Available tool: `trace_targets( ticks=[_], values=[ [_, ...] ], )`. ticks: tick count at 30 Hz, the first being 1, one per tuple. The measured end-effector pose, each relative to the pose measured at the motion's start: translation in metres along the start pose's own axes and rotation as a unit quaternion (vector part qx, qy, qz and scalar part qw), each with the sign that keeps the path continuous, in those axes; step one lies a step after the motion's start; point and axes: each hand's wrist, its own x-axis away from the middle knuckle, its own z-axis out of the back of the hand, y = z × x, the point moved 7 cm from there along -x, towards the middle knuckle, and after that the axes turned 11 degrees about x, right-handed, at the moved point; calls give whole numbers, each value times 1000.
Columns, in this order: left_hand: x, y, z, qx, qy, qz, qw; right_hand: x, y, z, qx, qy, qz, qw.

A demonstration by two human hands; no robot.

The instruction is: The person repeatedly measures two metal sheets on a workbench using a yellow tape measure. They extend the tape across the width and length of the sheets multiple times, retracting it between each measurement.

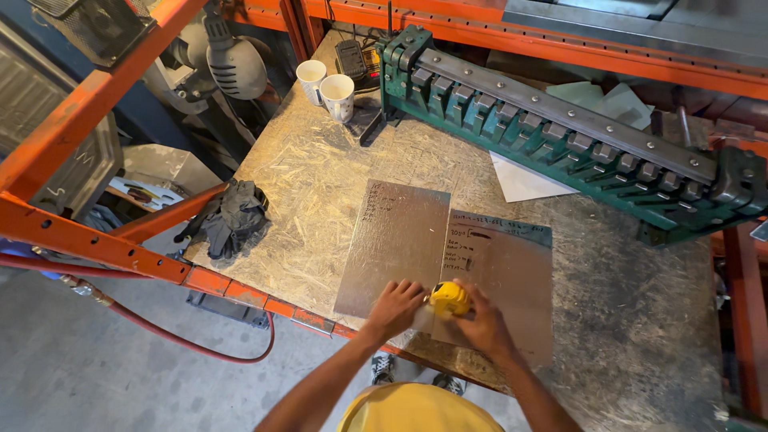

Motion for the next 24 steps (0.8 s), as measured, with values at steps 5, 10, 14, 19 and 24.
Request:
trace_targets(
  ticks=[5, 10, 14, 19, 24],
  values=[
    [60, -41, 27, -69, -75, -32, 994, 12, -26, -23, 92, -70, -2, 993],
    [108, -118, 64, -101, -211, 156, 960, 10, -29, -12, 143, -102, -76, 981],
    [131, -138, 72, -206, -210, 135, 946, 14, 17, 4, 180, -67, -89, 977],
    [136, -137, 72, -223, -182, 68, 955, 40, 73, 41, 229, -88, -156, 957],
    [133, -135, 78, -242, -169, 23, 955, 84, 148, 98, 134, -20, -281, 950]
  ],
)
